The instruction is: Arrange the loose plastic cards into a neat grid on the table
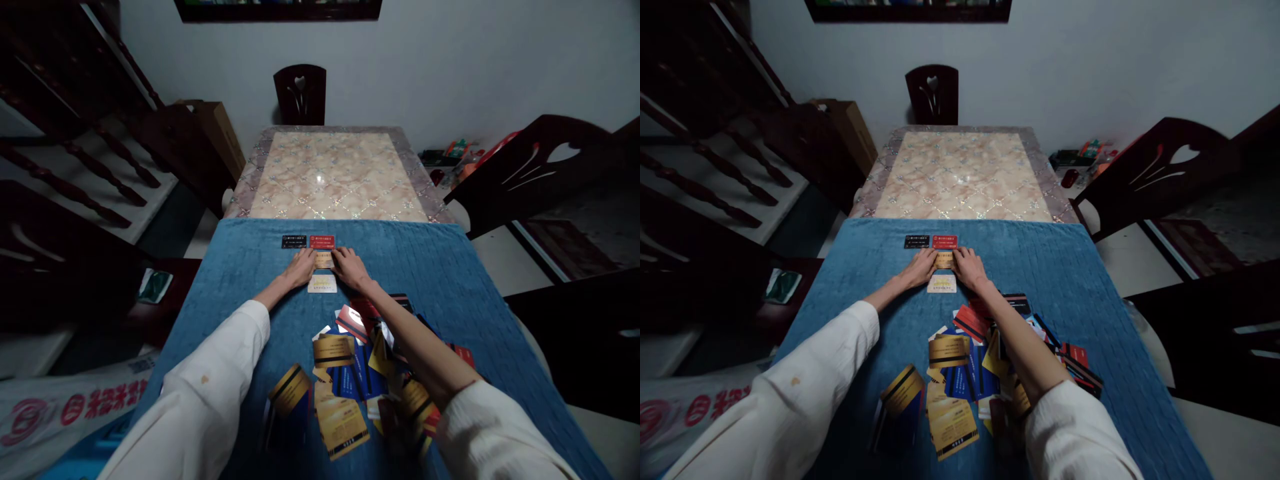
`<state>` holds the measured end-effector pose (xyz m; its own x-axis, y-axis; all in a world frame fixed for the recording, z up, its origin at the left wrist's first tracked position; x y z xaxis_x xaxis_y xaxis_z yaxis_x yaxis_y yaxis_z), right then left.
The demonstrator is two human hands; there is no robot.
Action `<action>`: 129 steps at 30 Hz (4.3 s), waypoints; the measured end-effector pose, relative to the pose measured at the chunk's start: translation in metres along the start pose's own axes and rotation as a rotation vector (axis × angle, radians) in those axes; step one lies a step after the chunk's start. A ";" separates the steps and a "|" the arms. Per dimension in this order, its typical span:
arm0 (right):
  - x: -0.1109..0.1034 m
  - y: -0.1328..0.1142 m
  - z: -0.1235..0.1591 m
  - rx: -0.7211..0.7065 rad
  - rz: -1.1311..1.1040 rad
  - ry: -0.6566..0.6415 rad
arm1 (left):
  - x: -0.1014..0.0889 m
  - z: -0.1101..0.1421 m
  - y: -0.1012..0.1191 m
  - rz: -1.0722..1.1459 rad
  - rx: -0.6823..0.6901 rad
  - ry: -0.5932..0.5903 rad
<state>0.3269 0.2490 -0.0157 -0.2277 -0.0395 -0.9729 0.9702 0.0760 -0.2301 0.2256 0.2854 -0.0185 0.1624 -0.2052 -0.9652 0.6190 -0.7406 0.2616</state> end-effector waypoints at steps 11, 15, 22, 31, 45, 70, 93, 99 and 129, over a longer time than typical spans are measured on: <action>-0.001 -0.003 0.005 0.001 0.011 -0.032 | 0.011 -0.004 -0.007 -0.002 0.010 -0.022; -0.002 -0.005 0.006 0.009 0.016 -0.025 | 0.012 -0.006 -0.006 -0.024 0.010 -0.043; -0.003 -0.006 0.010 -0.021 0.001 -0.047 | 0.009 0.001 0.001 -0.032 0.009 -0.033; -0.016 -0.006 0.043 -0.037 0.018 -0.016 | -0.010 0.028 0.037 -0.066 0.021 -0.011; -0.022 -0.032 0.112 -0.143 0.009 0.049 | -0.025 0.080 0.105 -0.067 0.121 0.029; -0.005 -0.108 0.231 -0.483 -0.152 0.040 | -0.003 0.222 0.144 -0.103 0.067 -0.033; 0.041 -0.190 0.212 -0.613 -0.151 -0.126 | 0.009 0.294 0.107 -0.029 -0.192 -0.051; 0.039 -0.185 0.208 -0.585 -0.114 -0.159 | 0.009 0.288 0.110 -0.012 -0.176 -0.056; 0.034 -0.180 0.195 -0.611 -0.031 -0.135 | 0.006 0.277 0.094 -0.046 -0.129 -0.067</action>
<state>0.1604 0.0400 -0.0030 -0.2032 -0.1735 -0.9636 0.7315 0.6273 -0.2672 0.0716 0.0373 0.0023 0.0828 -0.2184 -0.9723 0.7192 -0.6624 0.2100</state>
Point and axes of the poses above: each hand's wrist, its own z-axis away from the middle knuckle, its own x-axis out of the palm, y = z × x, the point moved 10 cm from there along -z, towards the middle knuckle, and after that the axes turned 2 degrees about -z, right-handed, at the moved point
